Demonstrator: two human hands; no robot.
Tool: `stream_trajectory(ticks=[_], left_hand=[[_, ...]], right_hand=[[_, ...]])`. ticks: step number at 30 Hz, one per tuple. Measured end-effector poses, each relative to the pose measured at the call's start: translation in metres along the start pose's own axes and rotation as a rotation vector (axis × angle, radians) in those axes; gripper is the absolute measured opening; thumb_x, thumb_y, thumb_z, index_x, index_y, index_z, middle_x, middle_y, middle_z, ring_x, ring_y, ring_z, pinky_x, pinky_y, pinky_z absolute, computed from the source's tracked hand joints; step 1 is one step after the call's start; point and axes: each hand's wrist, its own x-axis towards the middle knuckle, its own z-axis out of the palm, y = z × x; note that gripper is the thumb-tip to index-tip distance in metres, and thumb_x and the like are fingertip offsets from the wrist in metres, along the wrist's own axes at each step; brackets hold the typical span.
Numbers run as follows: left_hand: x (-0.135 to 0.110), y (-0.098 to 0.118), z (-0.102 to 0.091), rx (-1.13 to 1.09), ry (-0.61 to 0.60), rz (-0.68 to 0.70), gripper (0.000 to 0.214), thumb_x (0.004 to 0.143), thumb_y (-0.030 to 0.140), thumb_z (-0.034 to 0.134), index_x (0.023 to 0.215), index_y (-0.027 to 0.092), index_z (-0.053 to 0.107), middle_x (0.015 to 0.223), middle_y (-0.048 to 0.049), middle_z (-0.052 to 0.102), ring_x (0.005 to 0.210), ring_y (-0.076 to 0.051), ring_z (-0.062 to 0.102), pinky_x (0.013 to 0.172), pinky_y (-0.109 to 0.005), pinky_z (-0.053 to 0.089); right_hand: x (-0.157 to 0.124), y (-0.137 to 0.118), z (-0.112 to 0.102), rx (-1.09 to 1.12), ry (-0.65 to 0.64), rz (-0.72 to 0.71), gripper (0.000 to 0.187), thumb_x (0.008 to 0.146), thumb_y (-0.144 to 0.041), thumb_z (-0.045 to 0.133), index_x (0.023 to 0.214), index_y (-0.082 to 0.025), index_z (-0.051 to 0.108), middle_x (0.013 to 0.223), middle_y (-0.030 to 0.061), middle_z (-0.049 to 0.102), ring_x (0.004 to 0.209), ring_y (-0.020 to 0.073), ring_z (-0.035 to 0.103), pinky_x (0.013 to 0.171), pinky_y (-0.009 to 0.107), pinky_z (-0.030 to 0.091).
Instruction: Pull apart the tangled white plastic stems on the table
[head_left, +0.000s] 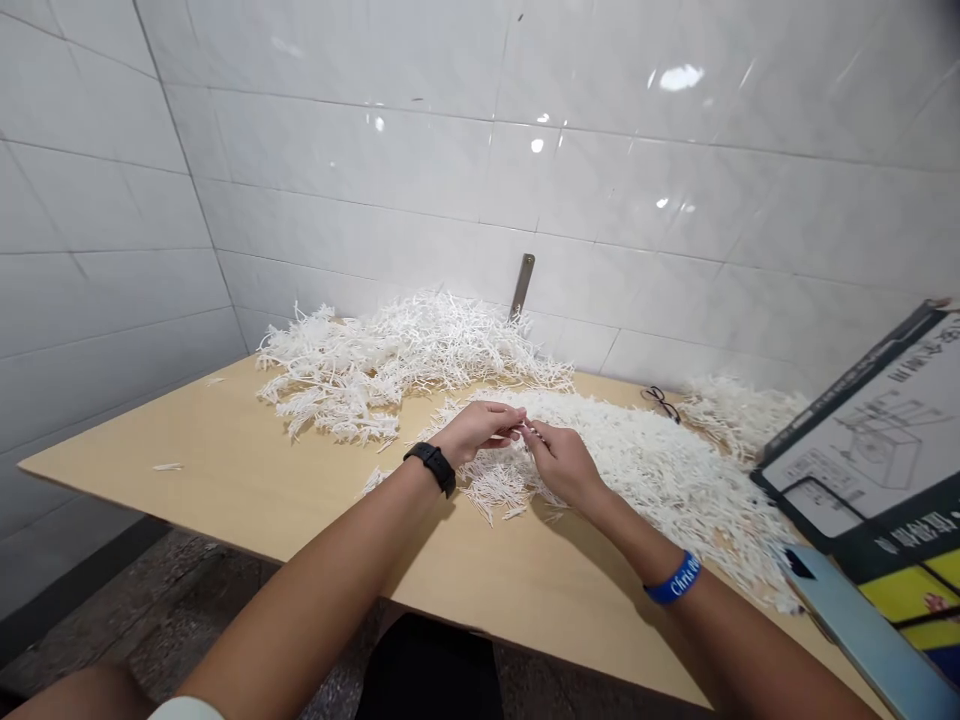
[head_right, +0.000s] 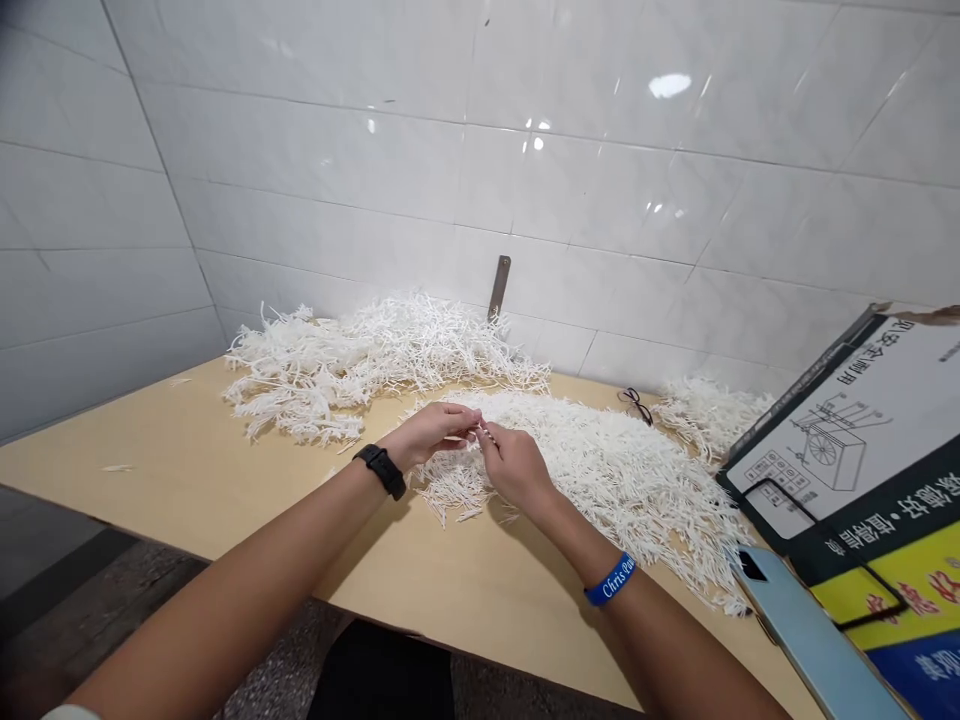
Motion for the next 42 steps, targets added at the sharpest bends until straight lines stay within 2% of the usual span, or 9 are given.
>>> stream_trajectory(ticks=[7, 14, 18, 23, 27, 30, 34, 39, 42], left_hand=[[0.043, -0.007, 0.030, -0.260, 0.051, 0.001, 0.022, 0.073, 0.028, 0.075, 0.068, 0.010, 0.063, 0.068, -0.0027, 0.058, 0.052, -0.002, 0.044, 0.046, -0.014, 0.036], [0.044, 0.000, -0.010, -0.080, 0.406, 0.228, 0.017, 0.083, 0.026, 0.062, 0.074, 0.012, 0.065, 0.063, 0.0002, 0.056, 0.048, -0.003, 0.040, 0.046, -0.017, 0.035], [0.041, -0.011, -0.003, 0.278, 0.258, 0.337, 0.017, 0.082, 0.018, 0.056, 0.088, 0.016, 0.071, 0.090, -0.0080, 0.071, 0.074, -0.013, 0.063, 0.069, -0.027, 0.049], [0.032, -0.014, 0.023, 0.341, 0.064, 0.440, 0.028, 0.088, 0.033, 0.050, 0.094, 0.018, 0.073, 0.116, -0.0091, 0.068, 0.114, -0.021, 0.057, 0.098, -0.035, 0.042], [0.027, -0.014, 0.031, 0.268, -0.013, 0.349, 0.048, 0.086, 0.055, 0.049, 0.084, 0.013, 0.072, 0.079, -0.0091, 0.071, 0.076, -0.017, 0.063, 0.068, -0.027, 0.047], [0.030, -0.014, 0.026, 0.226, 0.145, 0.313, 0.043, 0.082, 0.051, 0.057, 0.068, 0.012, 0.066, 0.058, -0.0038, 0.061, 0.050, -0.010, 0.050, 0.050, -0.023, 0.038], [0.037, -0.012, 0.005, 0.007, 0.401, 0.279, 0.034, 0.088, 0.038, 0.053, 0.069, 0.012, 0.062, 0.062, -0.0025, 0.059, 0.045, -0.005, 0.042, 0.045, -0.020, 0.033], [0.037, -0.014, -0.001, 0.184, 0.266, 0.357, 0.018, 0.084, 0.014, 0.051, 0.087, 0.014, 0.068, 0.095, -0.0094, 0.070, 0.082, -0.015, 0.066, 0.078, -0.031, 0.051], [0.034, -0.016, 0.011, 0.340, 0.147, 0.459, 0.024, 0.085, 0.014, 0.048, 0.087, 0.016, 0.072, 0.122, -0.0102, 0.066, 0.116, -0.021, 0.058, 0.105, -0.038, 0.039]], right_hand=[[-0.004, 0.018, -0.008, 0.100, 0.142, 0.023, 0.036, 0.095, -0.040, 0.036, 0.065, -0.021, 0.043, 0.054, -0.0027, 0.045, 0.049, 0.0128, 0.039, 0.053, 0.026, 0.027], [-0.015, 0.023, -0.008, 0.245, 0.163, 0.073, 0.037, 0.093, -0.043, 0.039, 0.062, -0.021, 0.041, 0.051, -0.0038, 0.036, 0.048, 0.0120, 0.035, 0.051, 0.026, 0.028], [-0.012, 0.029, -0.003, 0.382, 0.219, 0.179, 0.036, 0.091, -0.047, 0.043, 0.070, -0.020, 0.053, 0.055, -0.0015, 0.046, 0.054, 0.0140, 0.043, 0.053, 0.026, 0.033], [-0.011, 0.029, 0.000, 0.377, 0.244, 0.175, 0.035, 0.091, -0.045, 0.044, 0.071, -0.019, 0.054, 0.056, -0.0019, 0.046, 0.055, 0.0136, 0.042, 0.055, 0.026, 0.033], [-0.009, 0.023, 0.001, 0.383, 0.218, 0.161, 0.035, 0.092, -0.045, 0.044, 0.069, -0.019, 0.051, 0.056, -0.0026, 0.043, 0.054, 0.0127, 0.039, 0.054, 0.026, 0.031], [-0.011, 0.014, 0.001, 0.358, 0.158, 0.097, 0.036, 0.092, -0.043, 0.043, 0.066, -0.020, 0.048, 0.054, -0.0035, 0.039, 0.051, 0.0118, 0.036, 0.052, 0.026, 0.028], [-0.017, 0.006, 0.000, 0.304, 0.122, -0.001, 0.036, 0.093, -0.040, 0.043, 0.063, -0.020, 0.046, 0.053, -0.0038, 0.038, 0.050, 0.0108, 0.035, 0.053, 0.026, 0.028], [-0.013, 0.016, -0.002, 0.494, 0.175, 0.158, 0.034, 0.090, -0.048, 0.048, 0.082, -0.018, 0.061, 0.063, -0.0005, 0.048, 0.058, 0.0127, 0.042, 0.053, 0.025, 0.033], [-0.010, 0.022, -0.001, 0.653, 0.184, 0.249, 0.036, 0.086, -0.052, 0.053, 0.086, -0.017, 0.064, 0.067, -0.0006, 0.048, 0.057, 0.0114, 0.039, 0.050, 0.024, 0.032]])
